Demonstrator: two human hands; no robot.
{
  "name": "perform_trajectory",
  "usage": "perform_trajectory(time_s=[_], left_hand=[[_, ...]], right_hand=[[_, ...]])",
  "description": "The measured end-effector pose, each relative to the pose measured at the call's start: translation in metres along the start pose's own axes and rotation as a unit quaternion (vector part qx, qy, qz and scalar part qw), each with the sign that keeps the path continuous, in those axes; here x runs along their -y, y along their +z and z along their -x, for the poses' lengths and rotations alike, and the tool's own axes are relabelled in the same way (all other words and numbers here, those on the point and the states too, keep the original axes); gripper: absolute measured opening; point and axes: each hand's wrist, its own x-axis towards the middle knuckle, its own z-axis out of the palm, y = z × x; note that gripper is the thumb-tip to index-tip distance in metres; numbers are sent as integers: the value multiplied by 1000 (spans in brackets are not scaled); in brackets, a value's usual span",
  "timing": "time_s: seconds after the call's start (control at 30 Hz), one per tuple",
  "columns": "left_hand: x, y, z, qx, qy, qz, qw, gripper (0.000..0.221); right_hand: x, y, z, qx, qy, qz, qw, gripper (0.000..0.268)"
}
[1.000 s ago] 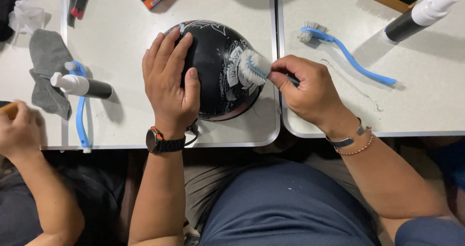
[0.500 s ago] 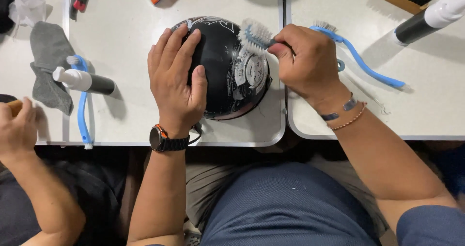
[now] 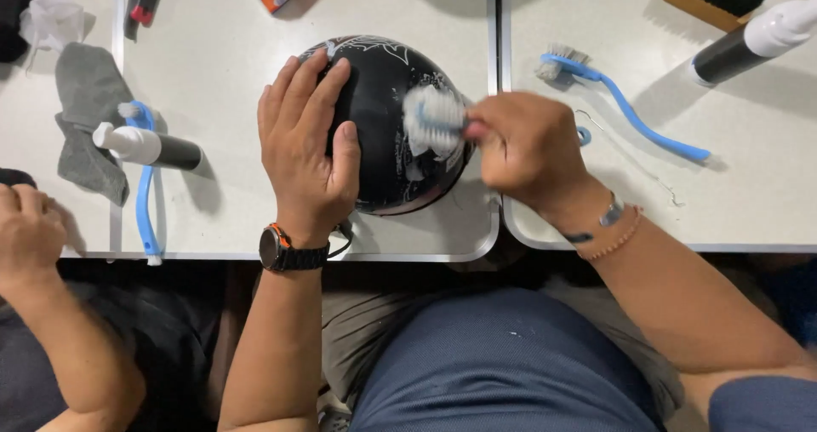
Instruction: The person is cleaning a black helmet by applying foam and scrubbing the top surface with a toothbrush, then wiping it with a grey cloth.
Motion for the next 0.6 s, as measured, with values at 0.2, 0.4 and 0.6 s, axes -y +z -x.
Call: perform_trajectory(time_s=[0.2,0.4,0.6], left_hand=[[-5,0,-4,-4,15,5,1000,46],[-2,2,-2,-4,14,-3,1000,47],[8,11,0,-35,6,17,999,51]], right_hand=[[25,-8,6,-4,11,-27,1000,15],[-2,-34,16,-2,227,-252,941,5],[-15,-65,21,-92,434,-509,738,17]])
